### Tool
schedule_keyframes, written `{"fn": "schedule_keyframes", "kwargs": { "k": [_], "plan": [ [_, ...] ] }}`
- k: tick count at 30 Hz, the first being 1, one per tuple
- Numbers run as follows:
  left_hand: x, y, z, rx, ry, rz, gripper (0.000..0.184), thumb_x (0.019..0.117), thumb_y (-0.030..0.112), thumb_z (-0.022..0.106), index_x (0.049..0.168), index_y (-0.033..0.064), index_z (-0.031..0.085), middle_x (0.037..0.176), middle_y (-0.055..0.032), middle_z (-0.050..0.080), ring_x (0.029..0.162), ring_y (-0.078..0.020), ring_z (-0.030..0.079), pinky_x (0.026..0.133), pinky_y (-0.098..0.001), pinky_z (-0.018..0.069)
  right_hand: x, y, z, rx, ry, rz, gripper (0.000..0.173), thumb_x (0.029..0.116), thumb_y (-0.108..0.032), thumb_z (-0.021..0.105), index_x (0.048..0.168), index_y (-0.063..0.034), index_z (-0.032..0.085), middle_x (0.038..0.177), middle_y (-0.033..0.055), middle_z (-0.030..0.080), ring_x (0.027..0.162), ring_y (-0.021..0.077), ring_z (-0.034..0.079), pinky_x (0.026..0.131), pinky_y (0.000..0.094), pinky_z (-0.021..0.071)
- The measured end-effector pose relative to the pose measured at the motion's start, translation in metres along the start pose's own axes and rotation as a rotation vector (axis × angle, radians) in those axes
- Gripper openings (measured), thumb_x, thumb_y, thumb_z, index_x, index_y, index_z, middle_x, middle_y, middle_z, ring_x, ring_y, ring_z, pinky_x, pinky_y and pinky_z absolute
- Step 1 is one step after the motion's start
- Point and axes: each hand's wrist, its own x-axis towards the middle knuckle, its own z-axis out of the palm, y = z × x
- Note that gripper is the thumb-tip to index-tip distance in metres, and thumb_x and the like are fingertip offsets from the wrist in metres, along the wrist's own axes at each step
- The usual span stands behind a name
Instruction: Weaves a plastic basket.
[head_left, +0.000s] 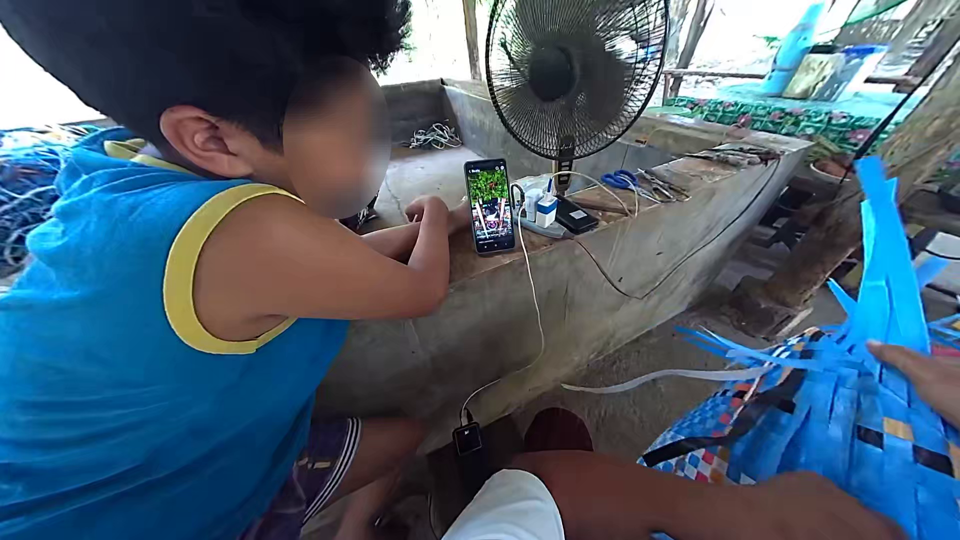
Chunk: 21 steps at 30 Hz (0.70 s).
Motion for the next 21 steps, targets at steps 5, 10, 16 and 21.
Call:
{"fn": "schedule_keyframes", "kwargs": {
  "k": [5,10,16,21],
  "plan": [
    [0.015,0.014,0.01,0.135,-0.206,-0.025,0.026,0.1005,0.012,0.055,0.112,-0.0026,0.073,0.104,-0.0187,0.073,0.09,-0.0346,0.072,0.073,-0.0493,0.0551,0.004,0.01,0.006,-0.041,0.014,-0.02,0.061,0.1002,-0.04,0.065,0.134,0.0101,0.054,0.132,0.0348,0.056,0.123,0.0439,0.056,0.104,0.0642,0.0412],
    [0.029,0.017,-0.06,0.205,0.291,-0.054,0.027,0.095,0.043,0.069,0.108,0.0221,0.079,0.122,-0.0033,0.072,0.112,-0.0208,0.067,0.096,-0.0377,0.0542,0.014,0.026,-0.003,-0.147,0.048,-0.079,0.06,0.1011,-0.041,0.061,0.132,0.0103,0.056,0.127,0.0329,0.06,0.118,0.0407,0.06,0.103,0.0607,0.0447],
    [0.023,-0.057,-0.094,-0.221,0.029,-0.442,0.05,0.1055,0.034,0.057,0.148,0.0066,0.053,0.136,-0.0202,0.062,0.12,-0.0356,0.064,0.1,-0.0553,0.0506,-0.003,0.023,-0.007,-0.071,0.085,-0.065,0.057,0.1044,-0.037,0.058,0.131,0.0133,0.055,0.129,0.0392,0.056,0.124,0.0491,0.054,0.104,0.0687,0.0378],
    [-0.021,-0.07,-0.048,-0.909,-0.083,-0.432,0.033,0.1095,0.018,0.048,0.127,-0.0079,0.06,0.083,-0.015,0.067,0.066,-0.0174,0.062,0.066,-0.0342,0.0547,0.007,0.035,-0.002,-0.039,0.11,-0.072,0.059,0.1035,-0.04,0.059,0.13,0.0125,0.056,0.128,0.0385,0.056,0.123,0.0494,0.054,0.103,0.0698,0.0377]
  ]
}}
